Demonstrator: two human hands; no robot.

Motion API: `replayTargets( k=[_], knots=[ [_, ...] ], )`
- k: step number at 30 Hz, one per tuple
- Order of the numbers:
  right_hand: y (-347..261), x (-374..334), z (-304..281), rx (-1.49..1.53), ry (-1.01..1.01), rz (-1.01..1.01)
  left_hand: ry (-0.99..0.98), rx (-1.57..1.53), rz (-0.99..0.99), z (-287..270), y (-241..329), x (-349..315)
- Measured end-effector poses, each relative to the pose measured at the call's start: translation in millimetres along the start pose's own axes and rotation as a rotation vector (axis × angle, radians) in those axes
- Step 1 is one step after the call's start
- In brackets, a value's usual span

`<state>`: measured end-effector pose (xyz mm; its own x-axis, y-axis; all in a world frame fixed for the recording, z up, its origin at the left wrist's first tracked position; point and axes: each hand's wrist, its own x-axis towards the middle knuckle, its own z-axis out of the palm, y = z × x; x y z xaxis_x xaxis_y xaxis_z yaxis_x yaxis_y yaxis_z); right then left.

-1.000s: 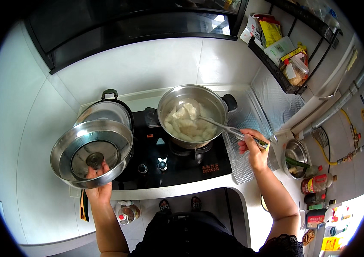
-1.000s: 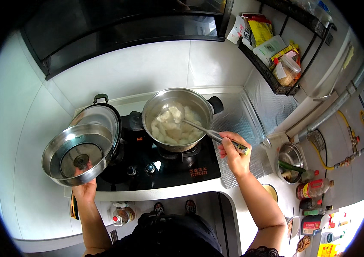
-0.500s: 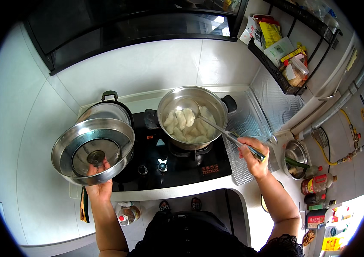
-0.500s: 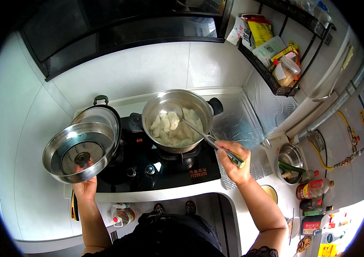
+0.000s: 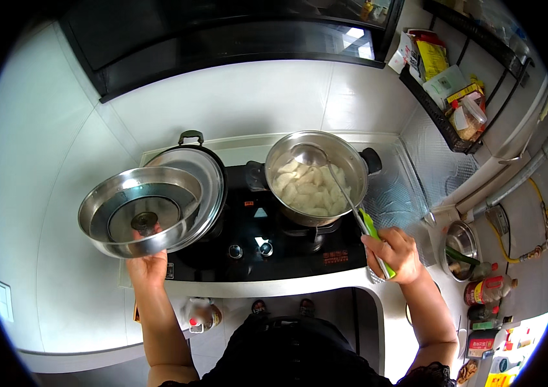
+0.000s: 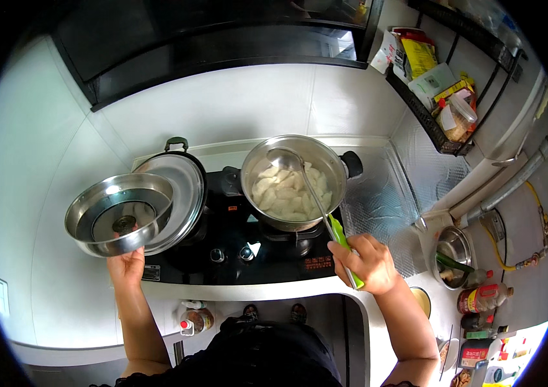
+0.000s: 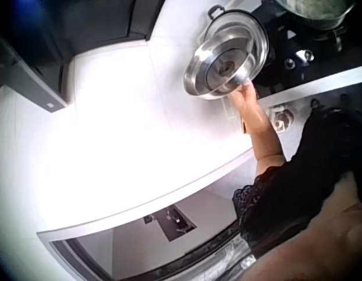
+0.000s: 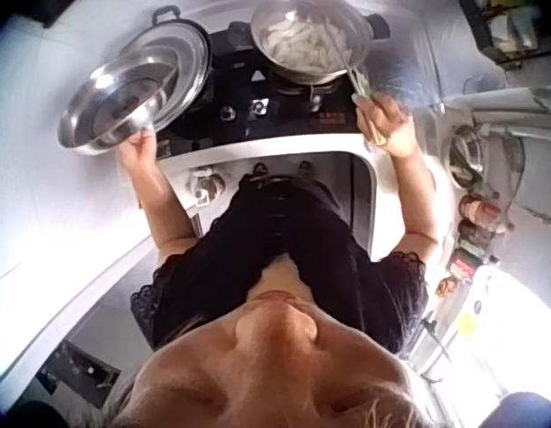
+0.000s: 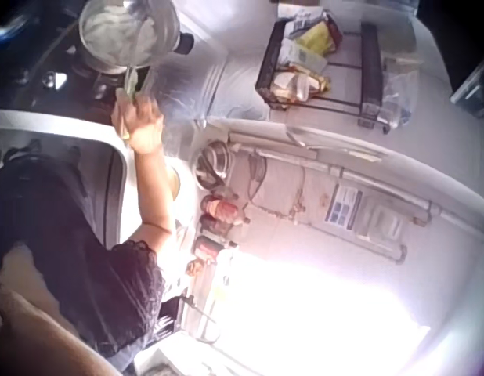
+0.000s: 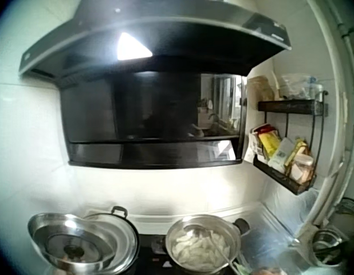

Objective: The person cleans a refrigerator drawer and door with a cloth, then rinses the cloth at the sink. They stir dumplings in a pot on the stove and serve them into bowls using a ladle.

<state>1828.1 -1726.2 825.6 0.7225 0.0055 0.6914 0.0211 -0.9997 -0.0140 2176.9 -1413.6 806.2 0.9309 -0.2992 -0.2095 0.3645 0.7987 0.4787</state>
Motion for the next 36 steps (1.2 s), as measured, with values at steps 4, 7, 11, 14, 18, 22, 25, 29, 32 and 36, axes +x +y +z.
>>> replayTargets(
  k=[4, 7, 11, 14, 18, 22, 25, 29, 32, 36],
  knots=[
    [-12.3, -2.0, -1.6, -0.149, -0.07, -0.086, 0.007, 0.117, 0.109, 13.1, 18.6, 15.3],
    [-19.5, -1.9, -2.8, -0.181, -0.086, -0.103, 0.021, 0.294, 0.138, 3.7, 33.2, 55.1],
    [-28.0, -0.4, -7.0, -0.219, -0.071, -0.12, -0.048, 0.789, 0.262, 9.4, 42.9, 94.2],
    [-36.6, 2.8, -10.5, -0.24, -0.085, -0.114, -0.089, 1.345, 0.524, 32.2, 30.4, 110.4],
    [-46.0, 2.4, -7.6, -0.231, -0.127, -0.055, -0.397, 2.105, 0.912, 45.1, 13.1, 124.9],
    [-54.6, -1.7, -4.8, -0.23, -0.121, -0.009, -0.487, 2.331, 0.841, 48.9, -4.0, 134.4],
    [-68.0, -1.6, -6.3, -0.269, -0.193, 0.037, -0.542, 2.373, 0.809, 46.1, -7.9, 142.4],
    [-82.8, -2.4, -1.0, -0.296, -0.154, 0.081, -0.588, 2.373, 0.75, 36.7, -4.0, 158.0],
    [-95.9, -6.3, 3.2, -0.315, -0.108, 0.133, -0.656, 2.329, 0.73, 36.3, -6.9, 156.3],
    [-112.3, -10.8, 11.1, -0.338, -0.029, 0.188, -0.693, 2.337, 0.687, 33.2, -5.0, 158.4]
  ],
)
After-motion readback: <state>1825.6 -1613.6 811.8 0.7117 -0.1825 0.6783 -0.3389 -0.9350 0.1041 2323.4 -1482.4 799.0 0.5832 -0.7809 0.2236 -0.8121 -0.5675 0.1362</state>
